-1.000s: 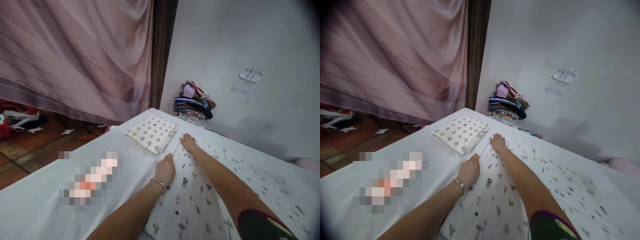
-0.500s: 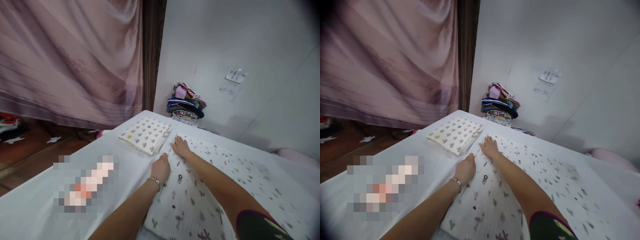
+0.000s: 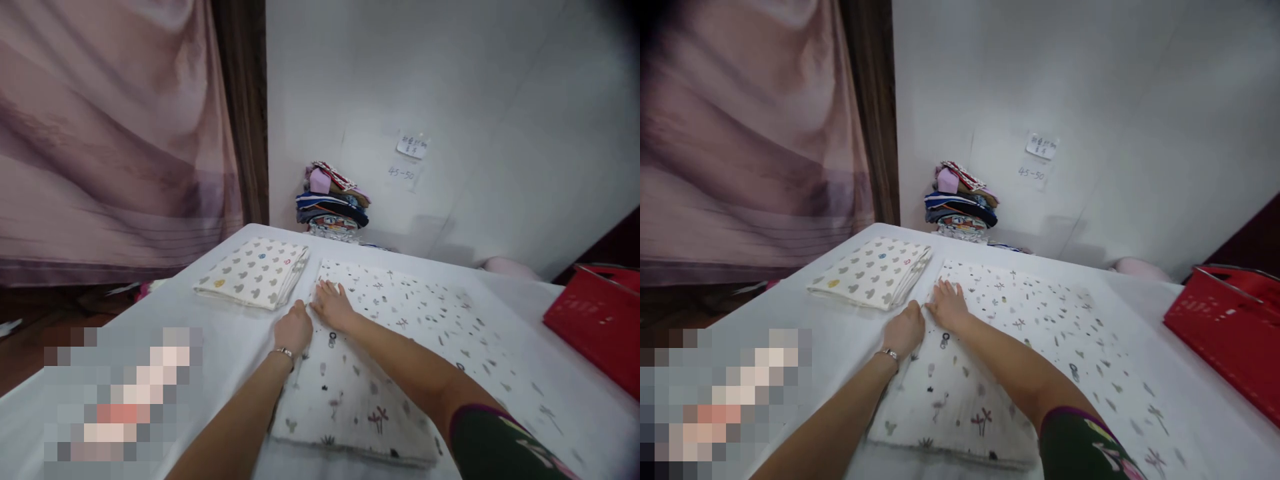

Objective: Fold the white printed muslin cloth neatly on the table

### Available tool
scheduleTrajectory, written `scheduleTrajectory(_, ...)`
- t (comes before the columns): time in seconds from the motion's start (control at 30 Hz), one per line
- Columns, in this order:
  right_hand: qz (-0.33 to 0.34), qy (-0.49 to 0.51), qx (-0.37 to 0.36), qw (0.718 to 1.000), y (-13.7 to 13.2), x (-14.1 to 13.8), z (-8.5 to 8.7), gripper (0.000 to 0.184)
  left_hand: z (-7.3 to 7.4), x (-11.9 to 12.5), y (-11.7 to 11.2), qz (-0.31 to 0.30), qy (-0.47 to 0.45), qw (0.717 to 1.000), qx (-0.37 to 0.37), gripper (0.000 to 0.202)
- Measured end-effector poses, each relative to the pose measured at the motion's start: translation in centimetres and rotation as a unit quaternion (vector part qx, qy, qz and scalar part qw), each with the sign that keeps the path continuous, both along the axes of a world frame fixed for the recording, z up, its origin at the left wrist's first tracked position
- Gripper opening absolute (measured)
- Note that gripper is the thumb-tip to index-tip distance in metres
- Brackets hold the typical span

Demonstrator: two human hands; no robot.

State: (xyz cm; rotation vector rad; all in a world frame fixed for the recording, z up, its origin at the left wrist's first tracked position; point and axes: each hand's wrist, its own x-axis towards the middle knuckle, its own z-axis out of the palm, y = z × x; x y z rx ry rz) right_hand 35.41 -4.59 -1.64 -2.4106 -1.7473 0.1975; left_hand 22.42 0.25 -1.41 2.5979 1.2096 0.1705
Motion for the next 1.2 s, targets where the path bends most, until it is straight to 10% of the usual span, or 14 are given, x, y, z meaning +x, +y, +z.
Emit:
scheduleTrajectory(0.3, -0.003, 0.023, 0.035, 0.999, -3.6, -2.8, 1.1, 0.057, 0.7, 0.1, 0.2, -0.008, 0.005, 1.0, -0.008, 0.024)
scheduleTrajectory(0.47, 0.025, 0.036, 0.045, 0.998, -9.9, -4.3, 2.8, 0.062, 0.4, 0.3, 0.8, -0.008, 0.001, 1.0, -0.019, 0.026)
scheduleTrajectory(1.2, -0.203, 0.06, 0.033, 0.977, -29.6, -3.6, 1.2, 0.066, 3.3, 1.4, -0.1, 0.03, 0.124, 0.991, -0.025, 0.02)
